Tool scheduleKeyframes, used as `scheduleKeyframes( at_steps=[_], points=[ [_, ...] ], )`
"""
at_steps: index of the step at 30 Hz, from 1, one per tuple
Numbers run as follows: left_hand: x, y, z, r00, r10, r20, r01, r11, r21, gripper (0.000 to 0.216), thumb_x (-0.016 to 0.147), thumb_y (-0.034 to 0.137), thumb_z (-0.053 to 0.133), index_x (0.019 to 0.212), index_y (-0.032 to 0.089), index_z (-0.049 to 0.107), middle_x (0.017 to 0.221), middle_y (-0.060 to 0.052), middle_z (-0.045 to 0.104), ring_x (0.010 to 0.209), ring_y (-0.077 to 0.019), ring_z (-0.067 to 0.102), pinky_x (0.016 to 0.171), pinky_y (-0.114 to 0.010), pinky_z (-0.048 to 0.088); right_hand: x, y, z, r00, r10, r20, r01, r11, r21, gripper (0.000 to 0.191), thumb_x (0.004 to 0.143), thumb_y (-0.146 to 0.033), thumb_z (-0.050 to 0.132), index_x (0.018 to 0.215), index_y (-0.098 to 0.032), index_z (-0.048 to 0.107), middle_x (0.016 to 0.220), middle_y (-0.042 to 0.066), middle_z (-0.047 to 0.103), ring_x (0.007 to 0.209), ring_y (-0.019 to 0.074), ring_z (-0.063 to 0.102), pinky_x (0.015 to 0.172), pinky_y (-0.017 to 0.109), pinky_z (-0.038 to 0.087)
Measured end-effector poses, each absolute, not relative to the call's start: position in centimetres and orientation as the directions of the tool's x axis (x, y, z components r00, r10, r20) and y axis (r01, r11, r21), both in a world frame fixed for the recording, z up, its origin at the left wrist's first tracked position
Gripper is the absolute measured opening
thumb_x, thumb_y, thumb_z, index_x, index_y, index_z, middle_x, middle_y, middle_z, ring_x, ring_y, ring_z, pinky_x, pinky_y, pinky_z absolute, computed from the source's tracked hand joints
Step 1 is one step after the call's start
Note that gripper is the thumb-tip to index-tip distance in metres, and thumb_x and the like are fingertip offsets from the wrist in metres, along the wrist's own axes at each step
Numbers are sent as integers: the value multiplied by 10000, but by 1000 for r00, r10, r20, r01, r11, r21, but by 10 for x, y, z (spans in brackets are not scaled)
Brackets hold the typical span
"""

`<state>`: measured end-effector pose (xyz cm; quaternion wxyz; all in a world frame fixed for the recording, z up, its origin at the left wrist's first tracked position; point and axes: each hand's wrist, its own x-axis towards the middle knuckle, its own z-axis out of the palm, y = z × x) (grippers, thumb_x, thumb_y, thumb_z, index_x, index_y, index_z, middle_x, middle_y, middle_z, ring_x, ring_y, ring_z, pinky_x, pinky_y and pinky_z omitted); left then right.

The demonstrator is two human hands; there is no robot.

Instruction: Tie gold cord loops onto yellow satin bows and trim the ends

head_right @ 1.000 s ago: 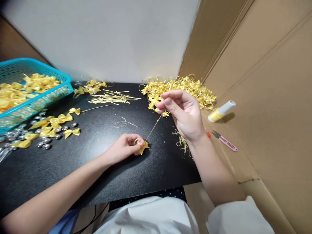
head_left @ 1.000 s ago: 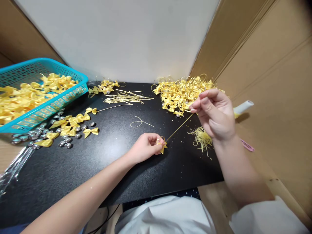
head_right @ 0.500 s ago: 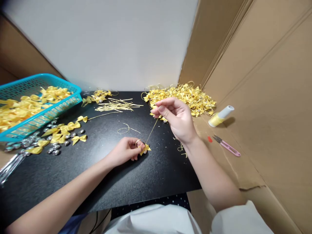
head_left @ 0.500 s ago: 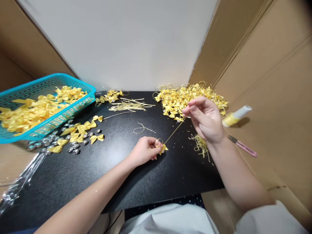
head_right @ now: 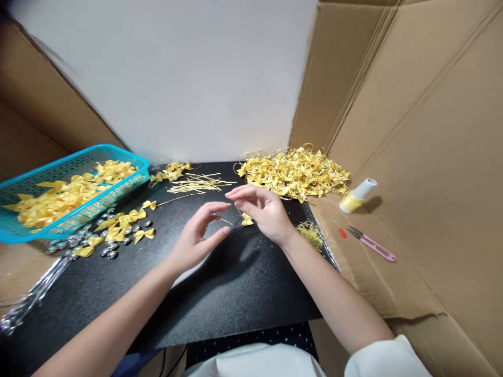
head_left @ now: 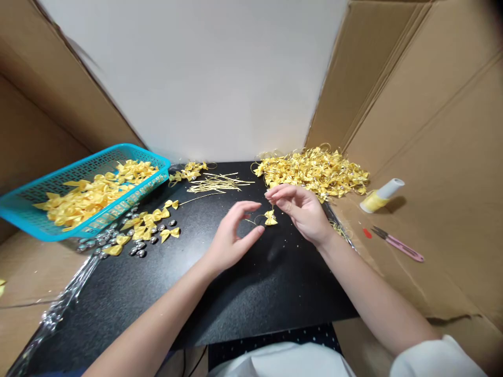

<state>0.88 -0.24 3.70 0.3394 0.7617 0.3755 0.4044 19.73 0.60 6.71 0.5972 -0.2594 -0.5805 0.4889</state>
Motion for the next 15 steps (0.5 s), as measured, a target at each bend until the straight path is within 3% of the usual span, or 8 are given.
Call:
scheduleKeyframes(
  at_steps=[3, 6, 9, 11, 15],
  points=[
    [24, -12, 36, 464, 837, 290, 130, -388, 912, 407, 866, 335, 613, 1251, 228, 532, 1290, -98, 562, 1218, -241, 502, 1073, -382, 366, 191, 2, 70, -196, 888, 416, -294, 351, -889, 73, 756, -345, 764, 787, -288, 729, 840, -19, 725, 809, 129, 672, 772, 311, 574],
    [32, -13, 33, 494, 846, 198, -68, -190, 979, 272, 901, 441, 533, 925, 186, 624, 960, -75, 641, 1000, -225, 575, 975, -373, 424, 188, 1, 63, -147, 910, 389, -238, 349, -906, 105, 764, -369, 750, 808, -276, 728, 775, -17, 719, 701, 128, 666, 708, 312, 575],
    [32, -6, 30, 372, 924, 85, -368, 63, 928, 368, 906, 454, 496, 652, 190, 466, 637, 6, 466, 682, -146, 506, 758, -300, 465, 190, 4, 46, -58, 906, 418, -53, 416, -908, 112, 769, -355, 741, 806, -249, 734, 780, 11, 720, 735, 151, 665, 740, 338, 554],
    [29, 0, 28, 298, 954, -17, -508, 174, 843, 307, 884, 384, 536, 663, 192, 444, 613, 28, 412, 604, -114, 450, 666, -256, 447, 191, 5, 35, -90, 886, 454, 87, 461, -883, 55, 782, -292, 725, 801, -242, 740, 782, 20, 719, 751, 159, 651, 751, 347, 533],
    [24, 7, 19, 232, 961, -148, -568, 257, 782, 129, 825, 304, 623, 805, 184, 583, 807, -6, 613, 699, -100, 547, 689, -222, 464, 190, 0, 26, -231, 851, 472, 226, 518, -825, 83, 796, -192, 688, 804, -243, 752, 752, 20, 710, 732, 160, 623, 733, 342, 514]
  ],
)
